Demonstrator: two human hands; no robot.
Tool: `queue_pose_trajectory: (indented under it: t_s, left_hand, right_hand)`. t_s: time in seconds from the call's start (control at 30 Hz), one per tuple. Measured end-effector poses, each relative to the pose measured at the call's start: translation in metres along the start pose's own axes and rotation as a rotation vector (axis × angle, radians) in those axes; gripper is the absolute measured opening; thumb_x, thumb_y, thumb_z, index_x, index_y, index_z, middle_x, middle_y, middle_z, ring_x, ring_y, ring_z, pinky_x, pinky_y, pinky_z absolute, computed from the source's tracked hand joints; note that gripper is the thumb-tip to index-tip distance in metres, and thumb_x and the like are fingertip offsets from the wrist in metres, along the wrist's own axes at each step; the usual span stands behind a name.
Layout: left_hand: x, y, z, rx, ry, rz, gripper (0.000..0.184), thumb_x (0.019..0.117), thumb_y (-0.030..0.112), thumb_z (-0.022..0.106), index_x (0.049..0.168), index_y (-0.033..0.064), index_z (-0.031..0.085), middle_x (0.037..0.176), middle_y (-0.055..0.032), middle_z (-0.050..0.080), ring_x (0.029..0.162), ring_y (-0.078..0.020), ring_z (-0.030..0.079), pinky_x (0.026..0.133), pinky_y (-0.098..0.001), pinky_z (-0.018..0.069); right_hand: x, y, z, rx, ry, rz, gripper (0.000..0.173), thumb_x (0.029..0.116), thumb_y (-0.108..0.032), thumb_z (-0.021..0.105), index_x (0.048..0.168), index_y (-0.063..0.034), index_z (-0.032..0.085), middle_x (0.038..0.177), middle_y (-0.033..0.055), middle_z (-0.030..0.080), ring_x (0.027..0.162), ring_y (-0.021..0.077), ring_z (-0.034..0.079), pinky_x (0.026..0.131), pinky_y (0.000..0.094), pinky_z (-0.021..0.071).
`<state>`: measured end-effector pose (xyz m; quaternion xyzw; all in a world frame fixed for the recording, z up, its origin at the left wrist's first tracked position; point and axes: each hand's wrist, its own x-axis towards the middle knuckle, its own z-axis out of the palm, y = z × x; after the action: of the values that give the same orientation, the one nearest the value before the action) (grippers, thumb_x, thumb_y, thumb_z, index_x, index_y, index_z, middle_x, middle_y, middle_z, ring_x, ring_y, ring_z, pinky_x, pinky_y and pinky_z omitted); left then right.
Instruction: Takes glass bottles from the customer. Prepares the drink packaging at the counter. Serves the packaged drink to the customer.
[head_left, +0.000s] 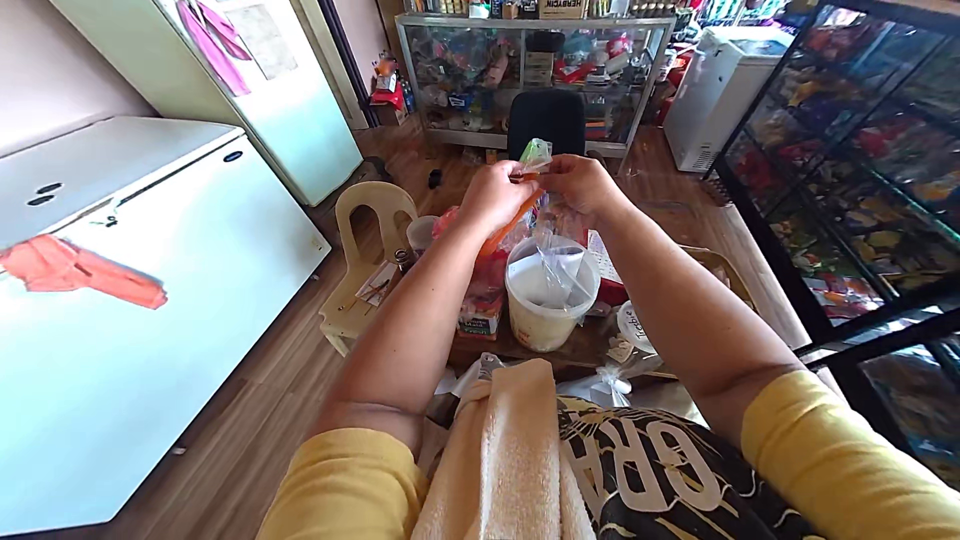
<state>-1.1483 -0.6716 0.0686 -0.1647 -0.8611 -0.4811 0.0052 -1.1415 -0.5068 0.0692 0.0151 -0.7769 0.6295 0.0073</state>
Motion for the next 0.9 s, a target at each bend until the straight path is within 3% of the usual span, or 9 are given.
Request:
queue_pose_trajectory:
  t_s: [0.2, 0.33, 0.4, 0.5, 0.6, 0.67, 0.77, 0.9]
  left_hand:
    - [-0.006, -0.010, 0.003, -0.067, 0.052, -0.035, 0.035, 0.0944, 0.019, 0.072, 0.127, 0.0072, 0.069, 0.120, -0.0101, 0.070, 0.110, -0.0192, 0.067, 0.099, -0.0429, 0.0525]
    - [-0.007, -0.009, 0.004, -0.139, 0.040, -0.037, 0.036, 0.0949, 0.022, 0.073, 0.125, 0.0036, 0.067, 0.116, -0.0139, 0.069, 0.106, -0.0210, 0.067, 0.096, -0.0429, 0.0529]
    - [-0.007, -0.006, 0.002, -0.142, 0.006, -0.079, 0.042, 0.0930, 0.023, 0.076, 0.127, 0.0014, 0.063, 0.119, -0.0164, 0.066, 0.108, -0.0245, 0.065, 0.097, -0.0452, 0.0520]
    - [-0.005, -0.003, -0.002, -0.223, -0.043, -0.170, 0.044, 0.0909, 0.010, 0.075, 0.131, 0.0016, 0.059, 0.123, -0.0184, 0.063, 0.108, -0.0258, 0.064, 0.094, -0.0450, 0.0528]
    - [-0.005, 0.000, -0.003, -0.243, -0.028, -0.211, 0.041, 0.0892, 0.003, 0.070, 0.129, 0.0042, 0.060, 0.119, -0.0165, 0.064, 0.104, -0.0243, 0.064, 0.089, -0.0437, 0.0536]
    - [-0.004, -0.003, -0.002, -0.220, -0.009, -0.197, 0.038, 0.0903, 0.005, 0.069, 0.128, 0.0040, 0.061, 0.117, -0.0161, 0.065, 0.103, -0.0244, 0.064, 0.089, -0.0442, 0.0535]
    - [-0.004, -0.006, 0.000, -0.124, 0.030, -0.162, 0.035, 0.0910, 0.010, 0.070, 0.125, 0.0046, 0.064, 0.117, -0.0150, 0.067, 0.106, -0.0249, 0.065, 0.092, -0.0467, 0.0527]
    - [-0.006, -0.006, 0.008, -0.023, 0.096, -0.103, 0.031, 0.0914, 0.018, 0.074, 0.119, 0.0047, 0.066, 0.109, -0.0135, 0.069, 0.100, -0.0256, 0.066, 0.089, -0.0487, 0.0525]
  right_hand:
    - [0.004, 0.013, 0.004, 0.356, -0.024, 0.124, 0.020, 0.0962, 0.001, 0.063, 0.115, -0.0050, 0.062, 0.088, 0.0039, 0.062, 0.057, 0.0072, 0.050, 0.048, 0.0213, 0.0434]
    - [0.001, 0.013, 0.010, 0.514, -0.019, 0.185, 0.020, 0.0960, 0.004, 0.055, 0.114, -0.0056, 0.055, 0.086, 0.0062, 0.060, 0.068, 0.0152, 0.060, 0.064, 0.0336, 0.0584]
    - [-0.005, 0.009, 0.016, 0.544, -0.022, 0.204, 0.018, 0.0974, 0.003, 0.050, 0.113, -0.0061, 0.051, 0.085, 0.0070, 0.060, 0.071, 0.0174, 0.064, 0.065, 0.0364, 0.0599]
    - [-0.009, 0.010, 0.020, 0.536, -0.042, 0.192, 0.019, 0.0980, 0.004, 0.051, 0.115, -0.0056, 0.049, 0.088, 0.0087, 0.061, 0.072, 0.0189, 0.065, 0.067, 0.0385, 0.0609]
    - [-0.010, 0.014, 0.022, 0.380, -0.057, 0.100, 0.017, 0.0977, 0.004, 0.055, 0.111, -0.0048, 0.051, 0.092, 0.0084, 0.061, 0.071, 0.0179, 0.063, 0.066, 0.0385, 0.0604]
    - [-0.013, 0.015, 0.022, 0.169, -0.057, 0.012, 0.018, 0.0983, 0.002, 0.058, 0.116, -0.0008, 0.056, 0.100, 0.0115, 0.064, 0.076, 0.0184, 0.067, 0.066, 0.0364, 0.0607]
    - [-0.017, 0.014, 0.019, -0.183, -0.059, -0.115, 0.017, 0.0955, -0.001, 0.062, 0.112, 0.0003, 0.061, 0.101, 0.0121, 0.067, 0.078, 0.0163, 0.066, 0.066, 0.0340, 0.0569]
    - [-0.021, -0.002, 0.013, -0.565, -0.055, -0.124, 0.013, 0.0927, -0.006, 0.065, 0.105, -0.0016, 0.068, 0.094, 0.0124, 0.069, 0.081, 0.0227, 0.067, 0.074, 0.0458, 0.0553]
